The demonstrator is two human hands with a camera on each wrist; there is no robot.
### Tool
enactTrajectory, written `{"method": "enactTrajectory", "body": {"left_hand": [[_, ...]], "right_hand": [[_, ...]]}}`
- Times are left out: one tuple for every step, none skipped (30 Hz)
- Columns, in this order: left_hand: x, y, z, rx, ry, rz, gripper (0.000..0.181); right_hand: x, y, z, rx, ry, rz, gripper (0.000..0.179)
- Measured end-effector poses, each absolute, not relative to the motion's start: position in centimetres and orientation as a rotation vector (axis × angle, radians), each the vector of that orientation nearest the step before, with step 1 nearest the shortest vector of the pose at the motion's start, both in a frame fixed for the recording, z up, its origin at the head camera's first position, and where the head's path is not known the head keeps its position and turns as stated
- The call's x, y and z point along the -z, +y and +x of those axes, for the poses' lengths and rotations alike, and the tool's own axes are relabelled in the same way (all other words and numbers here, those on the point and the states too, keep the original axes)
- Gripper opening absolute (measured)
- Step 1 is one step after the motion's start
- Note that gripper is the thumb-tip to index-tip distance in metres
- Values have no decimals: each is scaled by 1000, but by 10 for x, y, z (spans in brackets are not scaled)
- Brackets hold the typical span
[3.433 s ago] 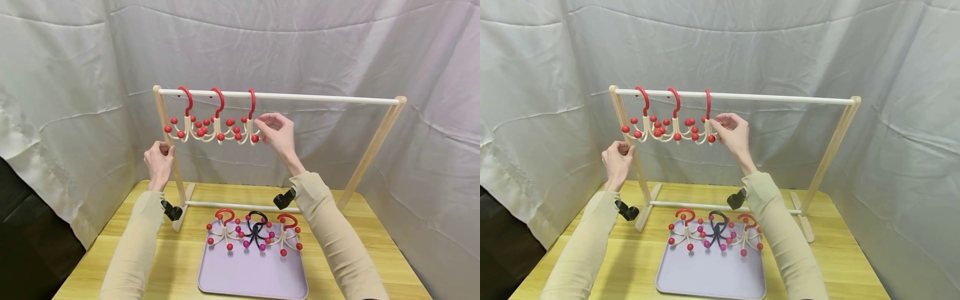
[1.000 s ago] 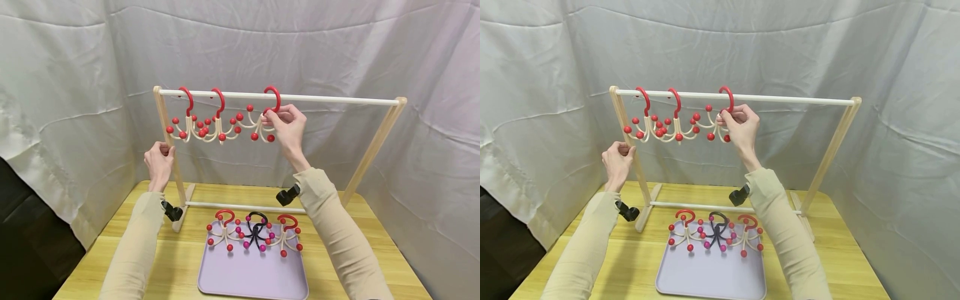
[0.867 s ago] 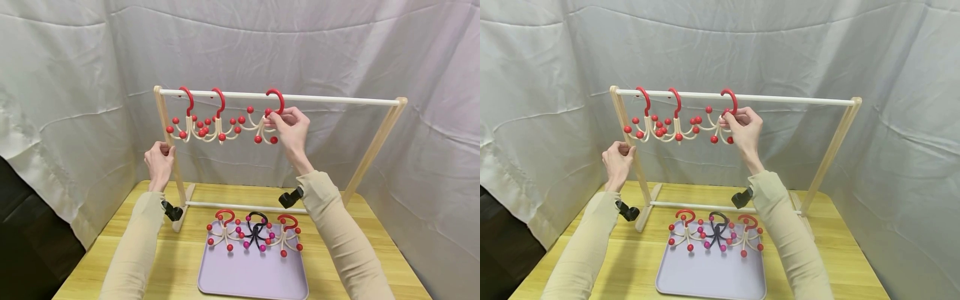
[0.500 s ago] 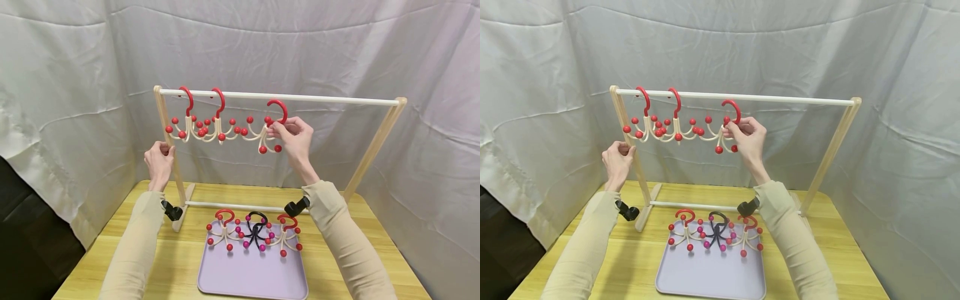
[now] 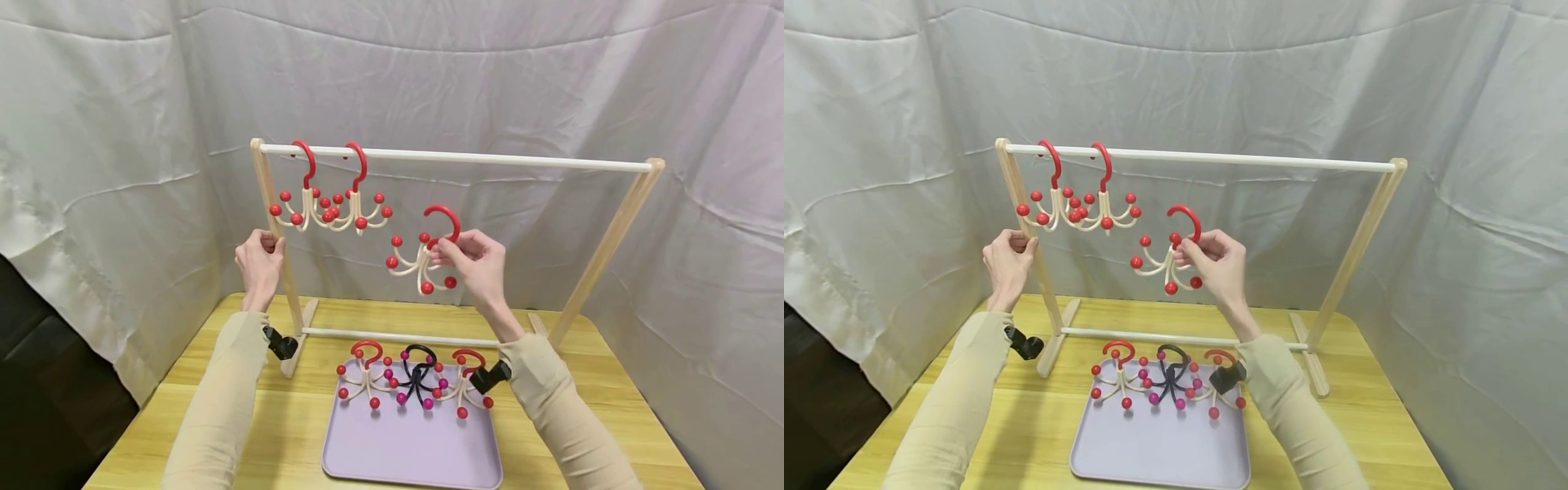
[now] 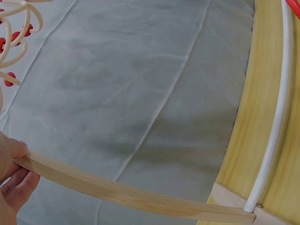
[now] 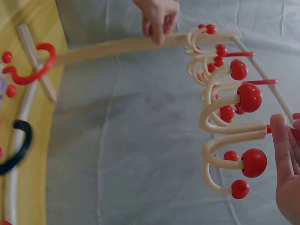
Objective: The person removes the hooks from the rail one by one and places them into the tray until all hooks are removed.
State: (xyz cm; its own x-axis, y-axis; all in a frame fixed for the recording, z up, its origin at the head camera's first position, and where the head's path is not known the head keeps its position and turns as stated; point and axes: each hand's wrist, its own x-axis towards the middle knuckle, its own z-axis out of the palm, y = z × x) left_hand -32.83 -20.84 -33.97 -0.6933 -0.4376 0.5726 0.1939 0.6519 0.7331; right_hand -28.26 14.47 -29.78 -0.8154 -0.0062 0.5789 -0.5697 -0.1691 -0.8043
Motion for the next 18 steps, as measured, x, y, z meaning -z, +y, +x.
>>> {"method": "enactTrajectory", "body": {"left_hand": [[340,-208,-328,1048,-2099,189,23],[340,-209,-328,1049,-2099,189,23],[340,-209,-328,1050,-2098,190,23],[340,-209,-328,1052,-2097,190,22],[340,-209,-328,1055,-2096,189,22],[340,-209,-328,1057,-2097,189,22],[340,-209,-328,1057,-2098,189,22],[340,-209,-328,1058,-2099,188,22],[340,-208,-328,1060,-2099,188,23],[340,-208,-328,1061,-2100,188,23],[340,-208,-328,1060,-2102,188,23],[340,-208,-328,1060,-2102,188,23],[340,-208,-328,1061,-2103,188,23],[340,-208,-328,1062,-2102,189,23],[340,-208,-328,1063,-2102,190,23],[340,-208,-328,1062,-2101,191,23],[340,-208,-328,1061,-2100,192,23],[339,-208,-328,1061,-2099,192,23]], "right_hand": [[302,144,-280,-2042,-1740,666,16],[306,143,-278,-2044,-1755,677,17],[311,142,-276,-2050,-1766,687,18],[315,141,-274,-2058,-1774,695,18],[320,140,-272,-2063,-1782,707,18],[324,139,-270,-2070,-1785,720,19],[328,138,-268,-2084,-1786,732,19],[332,136,-266,-2104,-1783,746,19],[337,135,-263,-2118,-1783,766,20],[341,134,-261,-2126,-1789,784,20],[346,133,-259,-2132,-1804,799,20],[350,131,-256,-2140,-1814,818,20],[354,130,-254,-2145,-1825,842,20],[359,129,-251,-2146,-1841,861,20],[363,128,-249,-2143,-1859,875,19],[367,126,-246,-2149,-1874,882,19],[371,125,-243,-2159,-1885,894,19],[376,123,-241,-2166,-1887,915,18]]}}
